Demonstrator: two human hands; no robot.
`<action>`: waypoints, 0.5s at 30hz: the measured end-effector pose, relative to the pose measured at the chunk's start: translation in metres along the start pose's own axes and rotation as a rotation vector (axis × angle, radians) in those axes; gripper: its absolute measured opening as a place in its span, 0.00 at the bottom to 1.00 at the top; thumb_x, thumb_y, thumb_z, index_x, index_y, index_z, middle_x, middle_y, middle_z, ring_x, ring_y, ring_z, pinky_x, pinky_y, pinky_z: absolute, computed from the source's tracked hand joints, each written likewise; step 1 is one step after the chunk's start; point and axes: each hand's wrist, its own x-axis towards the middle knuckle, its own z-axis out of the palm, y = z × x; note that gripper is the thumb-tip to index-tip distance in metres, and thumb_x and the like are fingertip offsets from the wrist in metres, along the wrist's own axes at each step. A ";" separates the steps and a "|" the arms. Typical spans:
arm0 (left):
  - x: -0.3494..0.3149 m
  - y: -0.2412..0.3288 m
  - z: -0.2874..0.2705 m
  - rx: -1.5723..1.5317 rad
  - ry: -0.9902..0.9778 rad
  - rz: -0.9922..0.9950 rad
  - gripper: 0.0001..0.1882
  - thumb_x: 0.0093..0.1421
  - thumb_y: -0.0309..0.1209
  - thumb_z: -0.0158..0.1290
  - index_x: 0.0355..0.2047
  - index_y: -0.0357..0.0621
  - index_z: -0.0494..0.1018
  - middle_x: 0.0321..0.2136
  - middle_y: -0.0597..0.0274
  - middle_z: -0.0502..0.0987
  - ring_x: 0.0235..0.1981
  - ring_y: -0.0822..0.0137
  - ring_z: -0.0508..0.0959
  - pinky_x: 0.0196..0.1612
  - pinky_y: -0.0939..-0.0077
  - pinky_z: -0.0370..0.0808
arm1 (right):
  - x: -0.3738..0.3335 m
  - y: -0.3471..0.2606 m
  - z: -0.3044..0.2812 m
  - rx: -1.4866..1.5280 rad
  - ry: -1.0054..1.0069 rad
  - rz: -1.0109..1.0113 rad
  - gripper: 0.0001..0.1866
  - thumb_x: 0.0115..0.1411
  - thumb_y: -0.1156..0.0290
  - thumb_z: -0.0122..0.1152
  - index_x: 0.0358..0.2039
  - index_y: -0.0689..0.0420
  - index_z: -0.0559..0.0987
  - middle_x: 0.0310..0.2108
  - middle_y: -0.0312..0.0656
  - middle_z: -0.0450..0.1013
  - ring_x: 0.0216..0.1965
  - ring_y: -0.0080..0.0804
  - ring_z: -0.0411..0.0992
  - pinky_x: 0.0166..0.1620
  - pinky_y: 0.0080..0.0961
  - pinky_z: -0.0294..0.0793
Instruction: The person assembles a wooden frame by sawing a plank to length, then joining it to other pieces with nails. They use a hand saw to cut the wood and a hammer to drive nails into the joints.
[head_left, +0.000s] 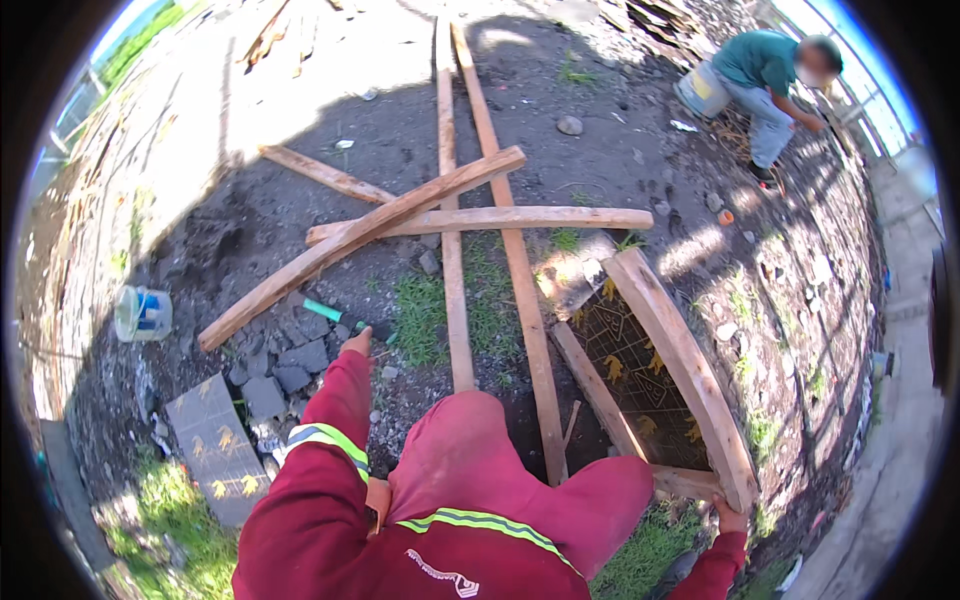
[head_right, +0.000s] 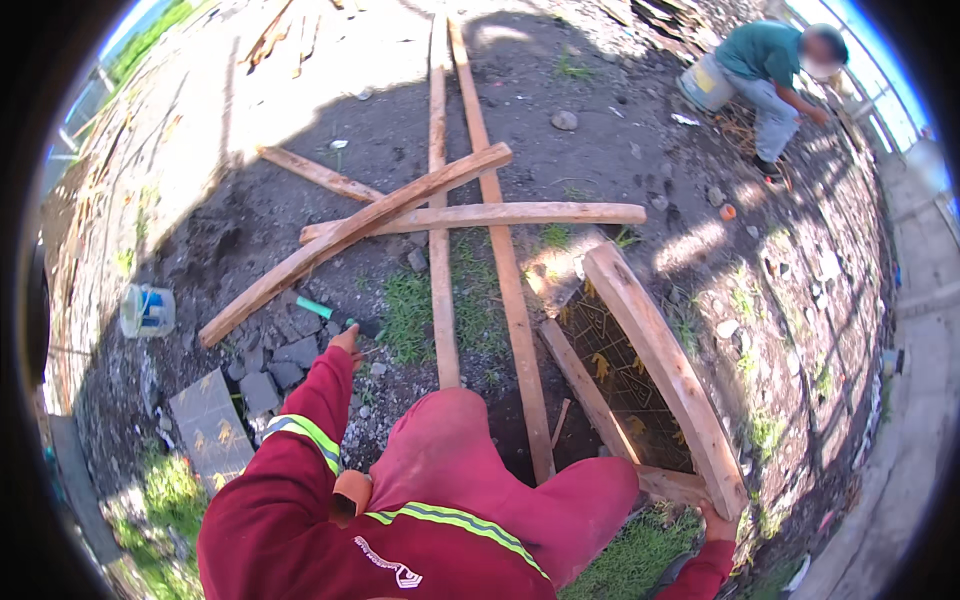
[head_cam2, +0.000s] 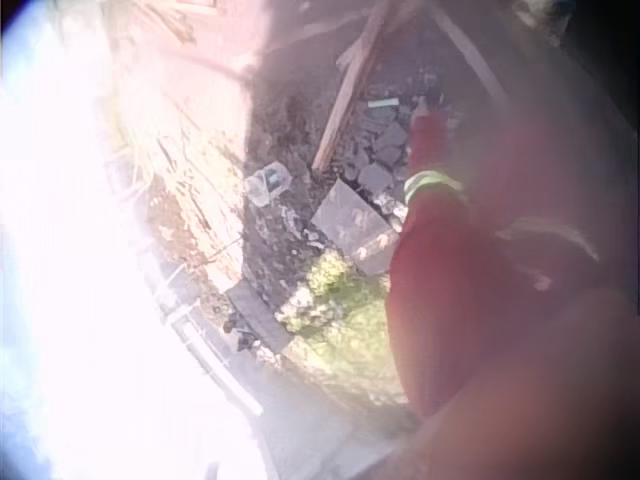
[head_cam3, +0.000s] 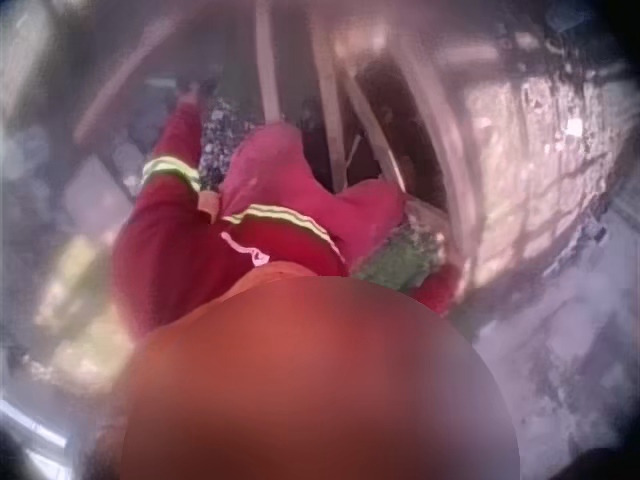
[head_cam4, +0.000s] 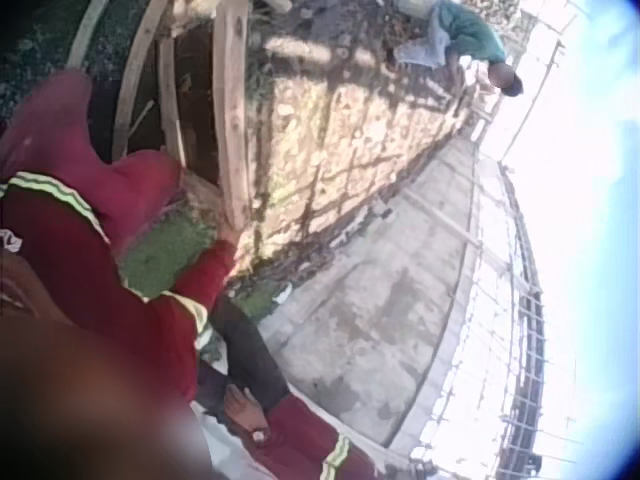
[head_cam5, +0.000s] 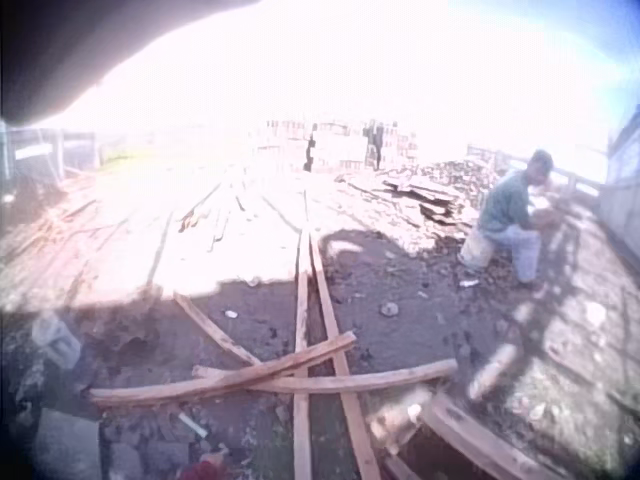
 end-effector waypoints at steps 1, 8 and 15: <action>0.018 0.000 0.011 -0.085 0.095 0.004 0.35 0.55 0.60 0.54 0.49 0.42 0.69 0.35 0.47 0.73 0.22 0.56 0.74 0.16 0.60 0.65 | -0.009 -0.006 0.001 0.117 -0.027 0.039 0.42 0.44 0.77 0.74 0.57 0.60 0.59 0.55 0.45 0.66 0.53 0.33 0.68 0.56 0.29 0.70; 0.123 -0.009 0.024 0.903 0.156 0.192 0.37 0.61 0.59 0.42 0.49 0.35 0.72 0.47 0.44 0.76 0.50 0.49 0.76 0.47 0.56 0.73 | -0.040 -0.058 0.012 0.086 -0.030 -0.024 0.36 0.46 0.80 0.73 0.56 0.61 0.67 0.50 0.40 0.72 0.50 0.30 0.71 0.53 0.29 0.72; 0.081 -0.065 -0.019 0.401 0.473 0.194 0.21 0.58 0.45 0.46 0.39 0.39 0.76 0.38 0.42 0.78 0.42 0.46 0.77 0.46 0.57 0.71 | -0.035 -0.068 0.023 0.069 -0.010 0.007 0.36 0.44 0.82 0.73 0.54 0.61 0.68 0.50 0.39 0.72 0.51 0.30 0.70 0.54 0.29 0.71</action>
